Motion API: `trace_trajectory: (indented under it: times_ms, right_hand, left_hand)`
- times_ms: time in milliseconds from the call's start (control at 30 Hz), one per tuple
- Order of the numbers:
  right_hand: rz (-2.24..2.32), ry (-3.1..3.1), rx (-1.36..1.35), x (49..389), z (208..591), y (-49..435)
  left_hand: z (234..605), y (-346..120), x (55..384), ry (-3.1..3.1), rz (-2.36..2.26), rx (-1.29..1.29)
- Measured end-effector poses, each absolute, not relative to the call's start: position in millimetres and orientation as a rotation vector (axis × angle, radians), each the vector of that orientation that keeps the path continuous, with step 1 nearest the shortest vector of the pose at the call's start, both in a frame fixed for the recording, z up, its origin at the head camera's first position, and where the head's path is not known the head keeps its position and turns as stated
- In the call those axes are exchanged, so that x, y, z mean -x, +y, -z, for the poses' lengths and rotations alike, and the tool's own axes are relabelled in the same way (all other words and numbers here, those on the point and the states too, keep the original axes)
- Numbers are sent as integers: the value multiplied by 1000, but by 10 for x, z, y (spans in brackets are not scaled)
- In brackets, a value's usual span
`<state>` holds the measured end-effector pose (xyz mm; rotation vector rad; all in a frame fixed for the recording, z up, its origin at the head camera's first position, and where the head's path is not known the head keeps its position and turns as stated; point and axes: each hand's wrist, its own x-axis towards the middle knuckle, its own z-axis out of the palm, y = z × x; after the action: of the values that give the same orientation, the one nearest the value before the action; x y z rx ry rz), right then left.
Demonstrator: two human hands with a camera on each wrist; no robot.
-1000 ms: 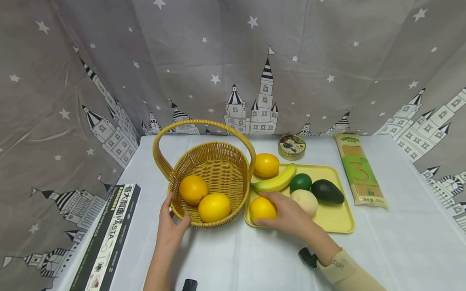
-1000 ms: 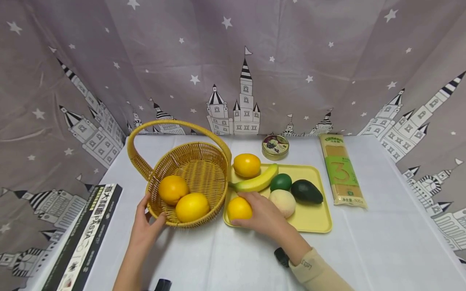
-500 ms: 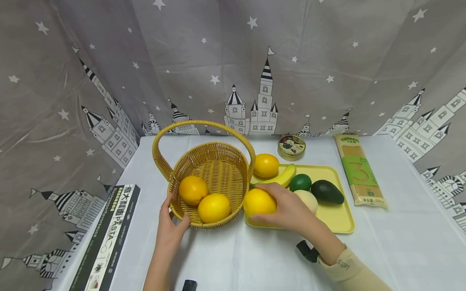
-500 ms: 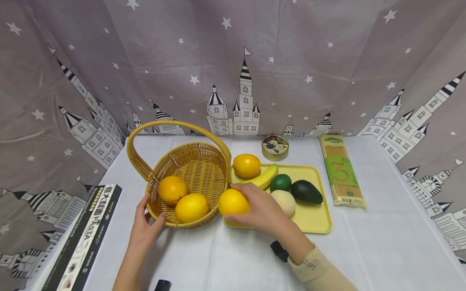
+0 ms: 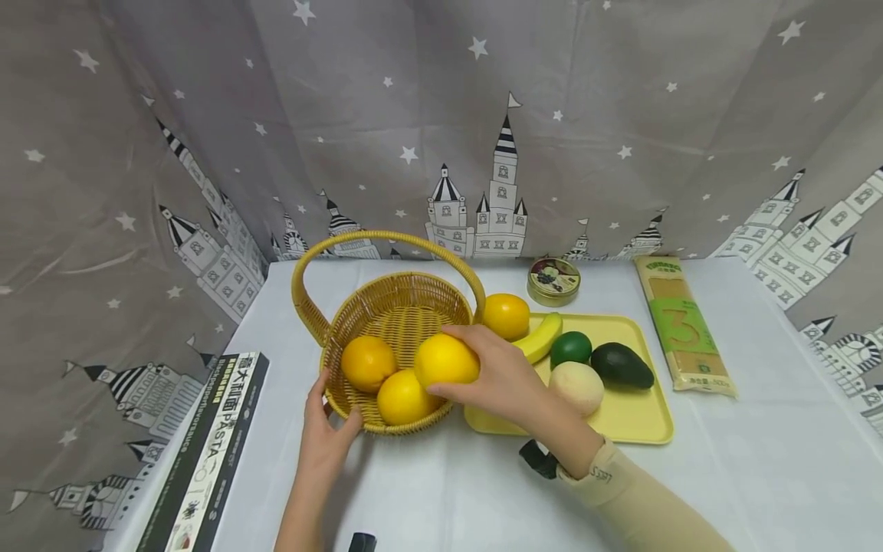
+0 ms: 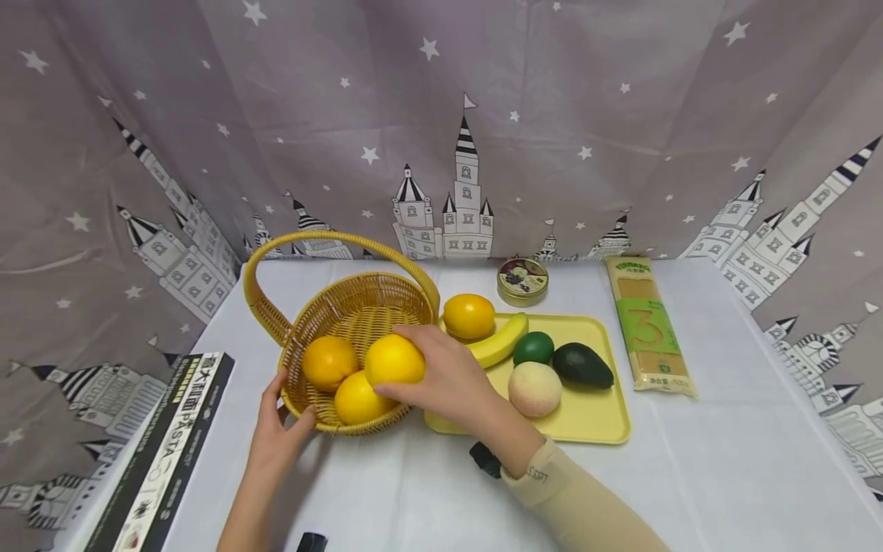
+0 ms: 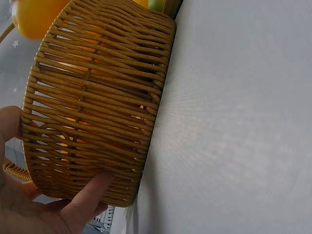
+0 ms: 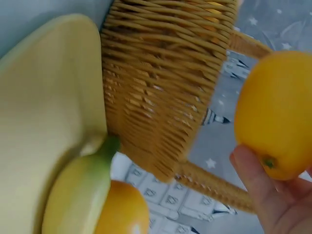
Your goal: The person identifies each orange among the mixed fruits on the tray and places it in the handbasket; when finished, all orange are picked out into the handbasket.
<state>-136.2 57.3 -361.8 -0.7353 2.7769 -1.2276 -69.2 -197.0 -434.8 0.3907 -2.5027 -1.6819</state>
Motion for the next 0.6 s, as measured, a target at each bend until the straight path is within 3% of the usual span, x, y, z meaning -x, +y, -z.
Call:
trace_trajectory:
  times_ms: [333, 600]
  right_hand:
    - [1244, 2780, 752, 1606, 3799, 174]
    - [992, 2954, 772, 1750, 3951, -71]
  left_hand:
    - [4345, -1972, 686, -2498, 1678, -391]
    - [4348, -1966, 682, -2499, 1674, -391]
